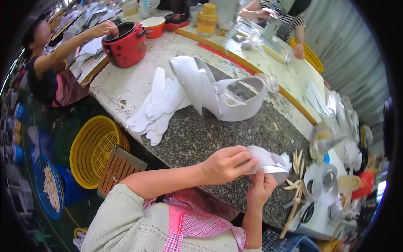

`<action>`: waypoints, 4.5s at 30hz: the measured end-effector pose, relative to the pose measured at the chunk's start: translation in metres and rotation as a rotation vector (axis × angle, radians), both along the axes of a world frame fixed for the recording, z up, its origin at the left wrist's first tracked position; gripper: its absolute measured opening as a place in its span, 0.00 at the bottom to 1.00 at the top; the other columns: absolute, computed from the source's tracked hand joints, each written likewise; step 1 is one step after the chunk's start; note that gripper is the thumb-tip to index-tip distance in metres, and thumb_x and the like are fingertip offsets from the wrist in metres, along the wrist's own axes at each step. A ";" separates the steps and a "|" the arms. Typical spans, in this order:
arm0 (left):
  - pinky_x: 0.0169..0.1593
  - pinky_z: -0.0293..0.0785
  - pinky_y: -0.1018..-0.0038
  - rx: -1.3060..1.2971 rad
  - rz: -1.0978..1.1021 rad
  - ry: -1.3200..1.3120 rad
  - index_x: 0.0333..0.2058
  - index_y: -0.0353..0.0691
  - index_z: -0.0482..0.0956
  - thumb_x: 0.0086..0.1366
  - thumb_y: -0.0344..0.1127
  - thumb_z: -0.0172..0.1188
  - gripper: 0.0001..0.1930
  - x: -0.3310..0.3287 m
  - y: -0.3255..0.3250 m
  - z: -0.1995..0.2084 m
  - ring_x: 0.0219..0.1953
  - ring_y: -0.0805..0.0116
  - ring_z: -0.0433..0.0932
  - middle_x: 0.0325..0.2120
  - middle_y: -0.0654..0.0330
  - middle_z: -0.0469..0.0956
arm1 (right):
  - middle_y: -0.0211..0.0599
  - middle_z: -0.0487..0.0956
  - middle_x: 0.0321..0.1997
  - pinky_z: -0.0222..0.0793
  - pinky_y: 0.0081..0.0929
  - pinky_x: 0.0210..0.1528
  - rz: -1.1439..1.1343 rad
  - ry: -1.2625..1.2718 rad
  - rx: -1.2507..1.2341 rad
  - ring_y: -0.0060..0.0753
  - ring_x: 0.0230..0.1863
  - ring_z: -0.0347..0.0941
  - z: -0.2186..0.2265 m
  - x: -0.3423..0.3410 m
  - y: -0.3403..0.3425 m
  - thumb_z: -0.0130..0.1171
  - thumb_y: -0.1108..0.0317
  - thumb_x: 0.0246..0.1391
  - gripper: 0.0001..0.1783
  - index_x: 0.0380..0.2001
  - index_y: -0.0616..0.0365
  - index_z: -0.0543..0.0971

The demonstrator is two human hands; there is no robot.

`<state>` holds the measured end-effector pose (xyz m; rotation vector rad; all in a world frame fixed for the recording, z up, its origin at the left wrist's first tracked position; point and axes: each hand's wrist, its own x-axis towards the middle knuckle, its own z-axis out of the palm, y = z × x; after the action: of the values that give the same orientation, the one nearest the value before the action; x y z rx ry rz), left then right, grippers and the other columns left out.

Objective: The person assembles white fabric shoe upper parts by hand, inserting internal reinforcement pieces into the heel and toe sections and using a small wooden stick to press and align the fabric layers.

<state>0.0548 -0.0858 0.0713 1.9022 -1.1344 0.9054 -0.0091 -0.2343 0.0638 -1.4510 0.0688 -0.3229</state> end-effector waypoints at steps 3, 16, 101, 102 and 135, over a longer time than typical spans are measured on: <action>0.33 0.75 0.72 -0.010 0.038 0.014 0.33 0.35 0.78 0.47 0.29 0.63 0.12 -0.001 0.001 -0.005 0.29 0.61 0.75 0.28 0.57 0.72 | 0.36 0.78 0.31 0.67 0.19 0.34 0.043 0.112 -0.279 0.22 0.33 0.71 0.004 -0.001 -0.006 0.51 0.71 0.57 0.12 0.34 0.72 0.77; 0.38 0.64 0.82 -0.718 -0.740 1.342 0.32 0.37 0.73 0.61 0.34 0.56 0.06 0.054 0.021 -0.003 0.32 0.81 0.69 0.28 0.68 0.73 | 0.40 0.79 0.26 0.66 0.25 0.32 0.192 -0.222 -0.149 0.29 0.28 0.74 0.010 0.030 -0.055 0.58 0.77 0.41 0.09 0.28 0.70 0.78; 0.33 0.76 0.75 -0.954 0.314 0.448 0.39 0.30 0.72 0.66 0.34 0.48 0.11 0.108 0.225 0.044 0.26 0.67 0.79 0.30 0.48 0.79 | 0.47 0.69 0.50 0.59 0.36 0.54 0.461 -0.270 -0.657 0.42 0.53 0.64 -0.062 0.096 0.180 0.62 0.60 0.42 0.34 0.53 0.62 0.65; 0.32 0.75 0.76 -0.951 0.297 0.484 0.40 0.29 0.72 0.67 0.34 0.48 0.12 0.089 0.198 0.041 0.25 0.68 0.78 0.27 0.49 0.78 | 0.44 0.70 0.48 0.60 0.35 0.53 0.420 -0.205 -0.410 0.38 0.51 0.66 -0.043 0.089 0.164 0.63 0.62 0.43 0.34 0.53 0.61 0.65; 0.39 0.73 0.63 0.096 1.199 -0.199 0.42 0.41 0.76 0.56 0.24 0.48 0.15 0.208 0.421 0.086 0.36 0.54 0.77 0.33 0.52 0.77 | 0.38 0.78 0.27 0.69 0.21 0.30 0.606 -0.049 -0.401 0.30 0.27 0.75 -0.045 0.003 0.092 0.59 0.80 0.42 0.11 0.34 0.62 0.78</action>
<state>0.2627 0.3353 0.1573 2.5907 0.0144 1.6804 -0.0062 -0.1427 0.0191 -1.7772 -0.4931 0.1362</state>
